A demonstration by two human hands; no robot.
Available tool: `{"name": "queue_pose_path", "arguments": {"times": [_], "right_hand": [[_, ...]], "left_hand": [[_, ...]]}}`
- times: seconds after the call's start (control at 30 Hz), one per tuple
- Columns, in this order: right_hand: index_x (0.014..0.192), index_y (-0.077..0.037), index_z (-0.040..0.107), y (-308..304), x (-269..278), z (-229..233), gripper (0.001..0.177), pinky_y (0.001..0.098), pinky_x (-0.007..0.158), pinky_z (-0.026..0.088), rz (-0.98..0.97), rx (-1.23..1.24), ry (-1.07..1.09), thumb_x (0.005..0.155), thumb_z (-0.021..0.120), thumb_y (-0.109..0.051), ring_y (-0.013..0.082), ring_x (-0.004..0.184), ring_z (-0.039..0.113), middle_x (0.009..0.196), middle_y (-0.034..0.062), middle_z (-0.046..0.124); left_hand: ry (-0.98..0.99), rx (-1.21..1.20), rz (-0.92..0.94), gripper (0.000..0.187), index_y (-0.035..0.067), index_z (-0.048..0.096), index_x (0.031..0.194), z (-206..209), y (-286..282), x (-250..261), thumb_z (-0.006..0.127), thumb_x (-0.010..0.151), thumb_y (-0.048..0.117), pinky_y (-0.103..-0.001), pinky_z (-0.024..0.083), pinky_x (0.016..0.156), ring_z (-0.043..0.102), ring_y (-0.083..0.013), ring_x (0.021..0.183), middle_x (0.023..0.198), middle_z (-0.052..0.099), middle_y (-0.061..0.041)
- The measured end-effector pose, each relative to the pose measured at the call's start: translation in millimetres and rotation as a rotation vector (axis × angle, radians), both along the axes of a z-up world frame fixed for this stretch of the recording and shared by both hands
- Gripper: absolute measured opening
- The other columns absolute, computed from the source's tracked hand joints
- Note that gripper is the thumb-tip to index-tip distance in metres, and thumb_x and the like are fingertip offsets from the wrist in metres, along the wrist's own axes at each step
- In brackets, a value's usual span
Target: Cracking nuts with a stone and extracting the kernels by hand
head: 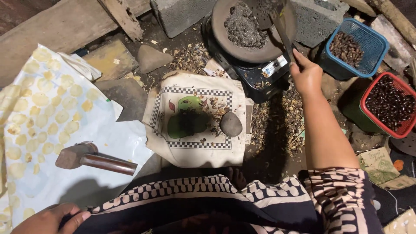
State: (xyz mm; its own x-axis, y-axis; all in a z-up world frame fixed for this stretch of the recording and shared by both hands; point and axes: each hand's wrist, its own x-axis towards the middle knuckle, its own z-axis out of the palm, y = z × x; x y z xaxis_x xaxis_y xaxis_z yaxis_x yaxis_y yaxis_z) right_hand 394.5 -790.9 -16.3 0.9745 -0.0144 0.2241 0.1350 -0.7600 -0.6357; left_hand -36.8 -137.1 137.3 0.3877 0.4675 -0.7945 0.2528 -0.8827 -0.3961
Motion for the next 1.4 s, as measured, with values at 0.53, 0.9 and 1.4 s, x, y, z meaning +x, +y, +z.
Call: {"name": "queue_pose_path", "arguments": {"times": [0.53,0.9,1.4], "right_hand": [[0.139,-0.019,0.075,16,-23,40,0.045,0.0409,0.051,0.057,-0.001,-0.697,-0.028,0.095,0.070,-0.011,0.0241,0.051,0.066,0.086,0.0130,0.079],[0.124,-0.001,0.076,37,5,-2,0.033,0.0366,0.058,0.050,0.047,-0.062,0.224,0.094,0.065,-0.013,0.0255,0.061,0.061,0.083,0.0154,0.073],[0.114,-0.007,0.063,212,-94,-51,0.030,0.0479,0.099,0.052,0.914,-0.310,0.074,0.086,0.074,-0.011,0.0404,0.120,0.059,0.125,0.0157,0.062]], "left_hand": [[0.037,0.080,0.016,0.036,0.054,0.075,0.110,34,-43,28,0.058,0.087,0.076,-0.015,0.065,0.093,0.082,0.0029,0.101,0.107,0.084,0.026],[-0.078,0.001,-0.039,0.040,0.043,0.071,0.114,58,-75,53,0.048,0.091,0.066,-0.034,0.062,0.095,0.077,-0.0200,0.106,0.113,0.080,0.014],[-0.990,-0.688,-0.588,0.084,0.003,0.040,0.154,-155,-197,224,0.082,0.086,0.031,-0.052,0.032,0.123,0.036,-0.0448,0.148,0.154,0.044,-0.025]]}}
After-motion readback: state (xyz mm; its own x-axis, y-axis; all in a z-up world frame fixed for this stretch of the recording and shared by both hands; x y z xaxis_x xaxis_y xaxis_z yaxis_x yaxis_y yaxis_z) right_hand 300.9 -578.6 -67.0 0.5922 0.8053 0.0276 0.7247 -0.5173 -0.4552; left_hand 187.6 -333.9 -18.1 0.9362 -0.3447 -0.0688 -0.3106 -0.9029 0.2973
